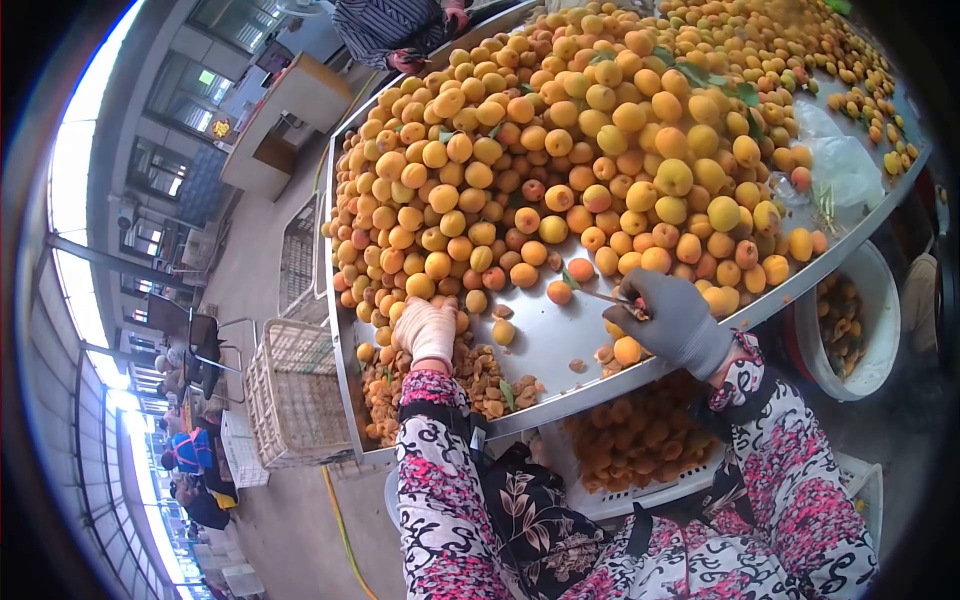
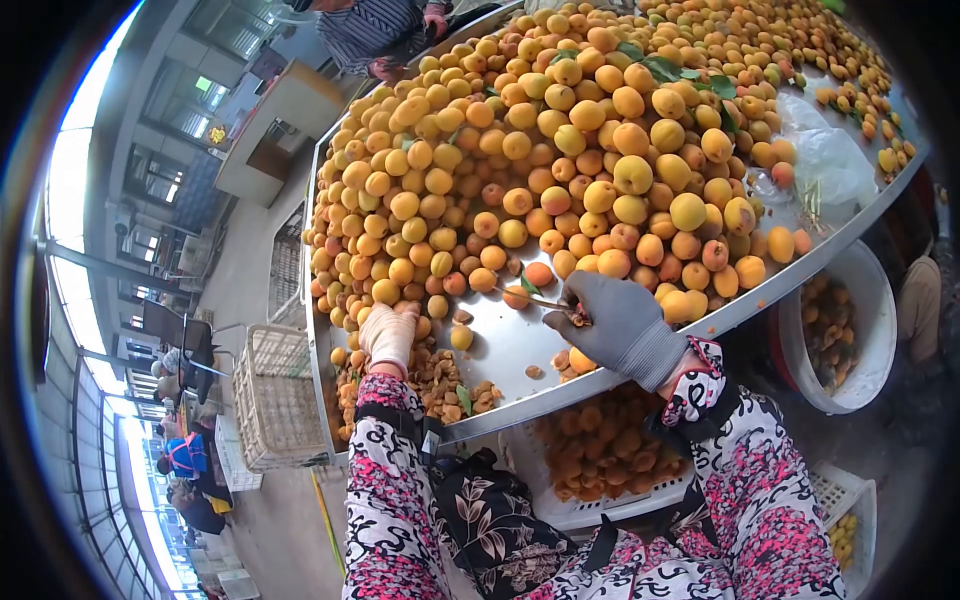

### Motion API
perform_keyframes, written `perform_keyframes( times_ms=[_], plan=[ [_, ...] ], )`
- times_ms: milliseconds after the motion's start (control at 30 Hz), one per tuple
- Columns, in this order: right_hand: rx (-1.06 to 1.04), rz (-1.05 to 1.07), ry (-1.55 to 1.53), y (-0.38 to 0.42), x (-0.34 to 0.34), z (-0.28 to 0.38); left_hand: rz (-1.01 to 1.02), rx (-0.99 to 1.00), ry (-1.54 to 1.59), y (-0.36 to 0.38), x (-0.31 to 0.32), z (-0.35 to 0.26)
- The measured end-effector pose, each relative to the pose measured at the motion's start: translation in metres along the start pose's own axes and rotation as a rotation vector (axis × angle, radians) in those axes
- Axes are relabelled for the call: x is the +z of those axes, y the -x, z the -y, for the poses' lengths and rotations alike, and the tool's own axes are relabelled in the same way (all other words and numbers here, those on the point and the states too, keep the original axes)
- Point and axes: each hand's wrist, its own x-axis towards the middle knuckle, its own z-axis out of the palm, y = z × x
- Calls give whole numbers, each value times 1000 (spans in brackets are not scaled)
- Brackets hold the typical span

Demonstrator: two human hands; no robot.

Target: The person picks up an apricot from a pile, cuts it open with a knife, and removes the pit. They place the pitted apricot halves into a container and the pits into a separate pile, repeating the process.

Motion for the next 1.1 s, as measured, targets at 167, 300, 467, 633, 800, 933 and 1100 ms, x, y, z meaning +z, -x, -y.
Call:
perform_keyframes(
  times_ms=[167,300,467,633,800,933,1100],
  plan=[
    [-4,17,23,-2,-4,8,17,22,-59,10,-6,-8],
    [-12,15,-43,-2,-7,13,-22,168,263,13,9,2],
    [40,130,-269,2,-11,24,548,497,1671,99,-34,-22],
    [-35,11,-489,7,-7,31,639,623,1938,152,-45,-52],
    [402,267,-904,8,-20,30,311,789,1638,170,-22,-68],
    [580,331,-1059,6,-19,30,424,771,1548,178,-42,-65],
    [409,148,-874,8,-8,32,645,573,1515,166,-34,-61]
  ],
)
